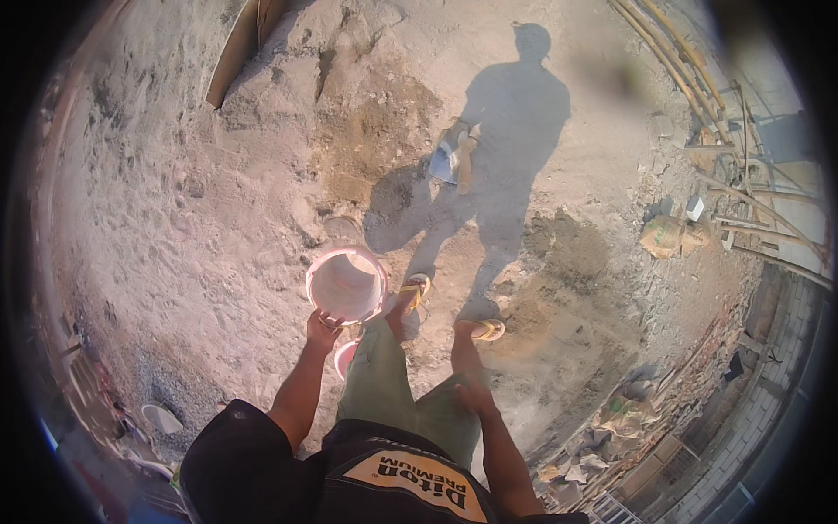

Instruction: The person walks through a construction site carrying a pink bucket, then uses a shovel to scoop sand into the bucket. Later, the person opens a cement bag and uses a trowel to transfer cement powder into the bucket.

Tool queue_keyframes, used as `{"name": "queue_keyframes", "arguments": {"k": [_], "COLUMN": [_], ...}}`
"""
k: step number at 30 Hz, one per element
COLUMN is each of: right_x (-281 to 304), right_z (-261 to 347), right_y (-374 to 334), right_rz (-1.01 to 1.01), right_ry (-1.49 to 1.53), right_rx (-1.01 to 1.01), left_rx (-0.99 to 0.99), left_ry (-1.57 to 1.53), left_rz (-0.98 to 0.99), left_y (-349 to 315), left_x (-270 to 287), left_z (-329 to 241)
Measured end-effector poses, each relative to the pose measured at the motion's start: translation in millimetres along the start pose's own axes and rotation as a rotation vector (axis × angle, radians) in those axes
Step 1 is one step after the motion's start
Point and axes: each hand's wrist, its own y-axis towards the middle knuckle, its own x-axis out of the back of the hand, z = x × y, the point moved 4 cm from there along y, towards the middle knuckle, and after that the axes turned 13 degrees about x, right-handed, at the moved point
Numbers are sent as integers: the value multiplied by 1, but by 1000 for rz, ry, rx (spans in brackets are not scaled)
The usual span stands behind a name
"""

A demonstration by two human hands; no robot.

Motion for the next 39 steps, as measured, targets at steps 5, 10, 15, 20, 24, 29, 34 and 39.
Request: {"name": "queue_keyframes", "arguments": {"k": [5,10,15,20,24,29,34,39], "right_x": [71,56,95,107,170,252,294,271], "right_z": [-25,-11,23,32,43,143,242,347], "right_y": [-160,-155,-68,36,105,216,316,377], "right_rz": [356,130,-217,-162,79,271,345,444], "right_ry": [631,943,638,186,99,-211,-416,-568], "right_rx": [-754,-567,-390,113,-10,73,171,278], "left_rx": [-20,-50,-156,-238,-416,-411,-493,-540], "left_ry": [-78,-128,-254,-426,-518,-862,-995,-1132], "left_rz": [-229,-205,-206,-244,-421,-287,-198,-282], "left_y": [-65,-87,-79,-106,-183,-242,-264,-278], "left_x": [69,54,77,96,77,107,83,94], "left_z": [-21,-13,-39,-68,-116,-66,-47,-10]}}
